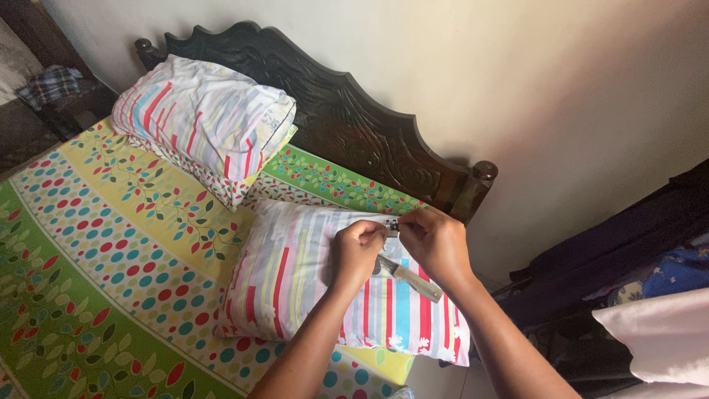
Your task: The person sits on a bed holding a small white flashlight and works on its black head end with a small tool, appearing to unscrew or adjust the lens assembly. They open the flashlight, remove a small component, handle it, and reassemble the parts back together.
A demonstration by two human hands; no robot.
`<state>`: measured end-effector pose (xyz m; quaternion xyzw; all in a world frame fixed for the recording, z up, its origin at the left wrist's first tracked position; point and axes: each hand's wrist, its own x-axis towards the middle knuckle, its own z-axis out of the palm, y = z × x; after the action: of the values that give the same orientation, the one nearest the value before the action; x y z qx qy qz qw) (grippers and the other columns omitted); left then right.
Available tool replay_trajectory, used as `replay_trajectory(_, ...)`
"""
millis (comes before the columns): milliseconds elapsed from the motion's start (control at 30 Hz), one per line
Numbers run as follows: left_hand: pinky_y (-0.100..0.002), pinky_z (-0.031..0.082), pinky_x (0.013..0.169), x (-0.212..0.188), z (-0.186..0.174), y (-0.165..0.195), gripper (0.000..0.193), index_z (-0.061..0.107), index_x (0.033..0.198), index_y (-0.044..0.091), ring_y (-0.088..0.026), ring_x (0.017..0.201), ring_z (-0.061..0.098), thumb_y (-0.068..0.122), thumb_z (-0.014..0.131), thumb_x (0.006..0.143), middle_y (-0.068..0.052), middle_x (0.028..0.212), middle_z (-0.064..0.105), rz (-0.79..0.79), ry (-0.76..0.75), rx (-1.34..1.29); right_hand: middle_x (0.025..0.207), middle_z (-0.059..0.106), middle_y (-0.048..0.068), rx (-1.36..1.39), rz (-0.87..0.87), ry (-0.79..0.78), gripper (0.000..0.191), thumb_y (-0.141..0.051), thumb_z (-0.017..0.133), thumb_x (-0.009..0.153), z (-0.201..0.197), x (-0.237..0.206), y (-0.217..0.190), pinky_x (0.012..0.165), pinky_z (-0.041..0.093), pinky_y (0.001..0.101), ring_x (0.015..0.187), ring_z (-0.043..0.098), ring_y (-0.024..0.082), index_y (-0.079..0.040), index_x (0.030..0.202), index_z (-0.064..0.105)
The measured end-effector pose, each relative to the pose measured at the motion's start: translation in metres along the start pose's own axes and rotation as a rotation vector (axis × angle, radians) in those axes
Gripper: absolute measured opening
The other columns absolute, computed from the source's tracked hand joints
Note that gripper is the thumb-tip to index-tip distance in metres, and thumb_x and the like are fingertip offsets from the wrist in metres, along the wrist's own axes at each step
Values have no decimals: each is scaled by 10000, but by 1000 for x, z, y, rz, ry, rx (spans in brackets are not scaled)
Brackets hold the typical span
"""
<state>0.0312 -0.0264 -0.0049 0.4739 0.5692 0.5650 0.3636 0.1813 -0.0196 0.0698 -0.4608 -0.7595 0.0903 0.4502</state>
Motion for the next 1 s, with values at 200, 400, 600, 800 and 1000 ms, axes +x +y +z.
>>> replay_trajectory(200, -270, 550, 638, 1, -3, -9, 151, 762, 955, 27, -93, 690, 731, 140, 725, 862, -77, 784, 795, 12, 7, 8, 835, 738, 105, 16, 60, -50, 116, -78, 753, 815, -7, 0, 6, 644, 593, 331, 688, 755, 219, -53, 927, 771)
replay_trajectory(400, -262, 524, 620, 7, 4, -20, 154, 744, 980, 21, -75, 694, 683, 150, 726, 897, -78, 791, 788, 18, -41, -135, 865, 740, 104, 32, 43, 9, 128, -61, 748, 828, -5, -2, 14, 672, 598, 316, 741, 763, 207, -47, 954, 769)
replay_trajectory(600, -253, 531, 638, 5, 6, -33, 151, 750, 968, 23, -73, 699, 697, 155, 727, 899, -59, 789, 791, 35, -56, -54, 852, 748, 100, 65, 79, -102, 143, -68, 758, 825, -2, -8, 20, 636, 582, 312, 682, 745, 185, -49, 965, 782)
replay_trajectory(800, -247, 529, 678, 10, 8, -47, 154, 752, 1005, 12, -86, 748, 687, 127, 725, 906, -60, 855, 795, -48, -52, -163, 902, 778, 75, 172, 293, 125, 136, -95, 737, 924, 2, -7, 55, 691, 591, 297, 758, 731, 126, -34, 1044, 761)
replay_trajectory(1000, -242, 558, 756, 18, -8, -55, 188, 740, 1062, -22, -91, 840, 726, 102, 715, 924, -73, 927, 791, -77, -60, -241, 896, 780, 103, 300, 759, -9, 163, -86, 745, 898, 25, -25, 144, 692, 615, 307, 776, 748, 156, 10, 1029, 761)
